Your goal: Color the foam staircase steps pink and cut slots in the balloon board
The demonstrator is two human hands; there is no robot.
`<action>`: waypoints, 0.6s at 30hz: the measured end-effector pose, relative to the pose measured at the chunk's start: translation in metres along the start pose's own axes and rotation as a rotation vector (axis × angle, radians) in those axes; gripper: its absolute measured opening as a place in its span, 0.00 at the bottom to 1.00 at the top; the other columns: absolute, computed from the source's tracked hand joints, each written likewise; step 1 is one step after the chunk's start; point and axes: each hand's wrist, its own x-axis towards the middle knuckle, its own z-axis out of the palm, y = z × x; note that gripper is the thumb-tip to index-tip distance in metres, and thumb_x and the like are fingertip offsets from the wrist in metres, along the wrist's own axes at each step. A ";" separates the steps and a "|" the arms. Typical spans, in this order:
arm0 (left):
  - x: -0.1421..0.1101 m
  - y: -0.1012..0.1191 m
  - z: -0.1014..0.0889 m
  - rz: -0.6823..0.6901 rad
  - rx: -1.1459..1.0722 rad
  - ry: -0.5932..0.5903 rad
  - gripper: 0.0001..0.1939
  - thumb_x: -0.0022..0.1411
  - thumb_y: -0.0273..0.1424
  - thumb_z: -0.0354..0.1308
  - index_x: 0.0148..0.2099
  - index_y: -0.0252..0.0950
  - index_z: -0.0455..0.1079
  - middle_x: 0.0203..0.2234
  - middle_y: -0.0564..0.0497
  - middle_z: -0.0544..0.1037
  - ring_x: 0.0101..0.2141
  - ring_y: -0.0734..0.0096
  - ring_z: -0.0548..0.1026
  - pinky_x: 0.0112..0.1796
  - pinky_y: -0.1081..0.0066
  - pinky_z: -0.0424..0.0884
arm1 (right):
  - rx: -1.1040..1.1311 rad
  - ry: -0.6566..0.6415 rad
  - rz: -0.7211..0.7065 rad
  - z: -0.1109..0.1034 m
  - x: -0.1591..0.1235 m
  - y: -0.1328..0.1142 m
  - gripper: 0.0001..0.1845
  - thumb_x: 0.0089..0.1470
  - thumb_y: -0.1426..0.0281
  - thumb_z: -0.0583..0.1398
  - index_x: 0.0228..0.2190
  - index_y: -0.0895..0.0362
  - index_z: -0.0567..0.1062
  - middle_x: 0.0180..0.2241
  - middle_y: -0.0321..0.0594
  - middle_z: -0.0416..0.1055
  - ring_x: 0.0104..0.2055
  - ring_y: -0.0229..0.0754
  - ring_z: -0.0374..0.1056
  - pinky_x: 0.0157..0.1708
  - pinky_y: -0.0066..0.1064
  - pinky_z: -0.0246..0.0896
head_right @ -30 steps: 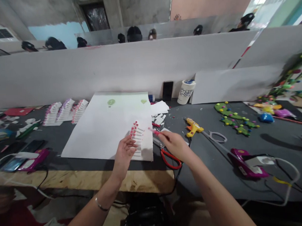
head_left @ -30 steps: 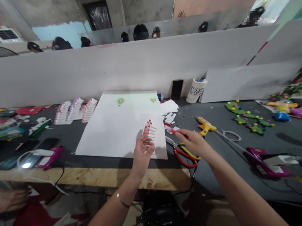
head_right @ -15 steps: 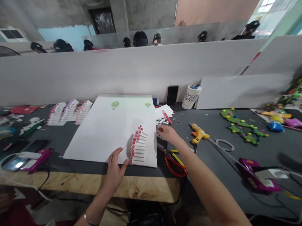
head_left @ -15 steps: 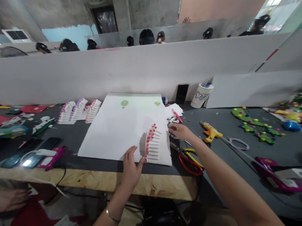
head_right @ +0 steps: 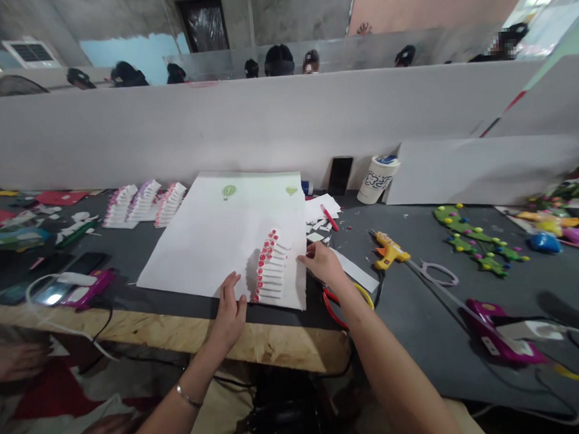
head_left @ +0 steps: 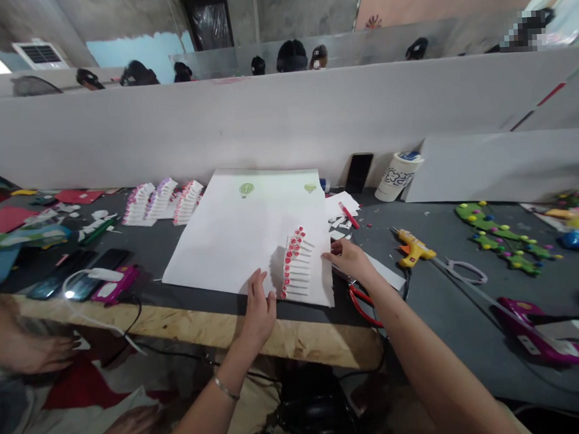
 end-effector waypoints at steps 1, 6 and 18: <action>0.000 -0.001 0.001 0.008 0.005 -0.012 0.25 0.66 0.23 0.43 0.65 0.32 0.54 0.62 0.32 0.61 0.64 0.55 0.60 0.62 0.46 0.61 | -0.003 0.001 -0.002 0.001 -0.003 -0.001 0.15 0.54 0.64 0.63 0.43 0.56 0.72 0.35 0.40 0.77 0.37 0.41 0.73 0.35 0.29 0.63; -0.003 -0.007 0.005 0.065 0.111 -0.091 0.29 0.63 0.19 0.43 0.66 0.31 0.56 0.65 0.32 0.59 0.67 0.51 0.55 0.64 0.41 0.53 | -0.054 -0.006 -0.038 0.006 -0.006 -0.001 0.32 0.53 0.62 0.64 0.58 0.53 0.65 0.51 0.47 0.70 0.46 0.48 0.71 0.39 0.33 0.64; -0.003 0.003 0.007 0.075 0.201 -0.104 0.32 0.59 0.18 0.45 0.67 0.28 0.55 0.64 0.30 0.63 0.67 0.50 0.55 0.64 0.40 0.52 | -0.034 -0.145 -0.113 -0.005 0.025 0.000 0.31 0.37 0.63 0.73 0.45 0.54 0.73 0.48 0.46 0.64 0.52 0.53 0.66 0.50 0.40 0.62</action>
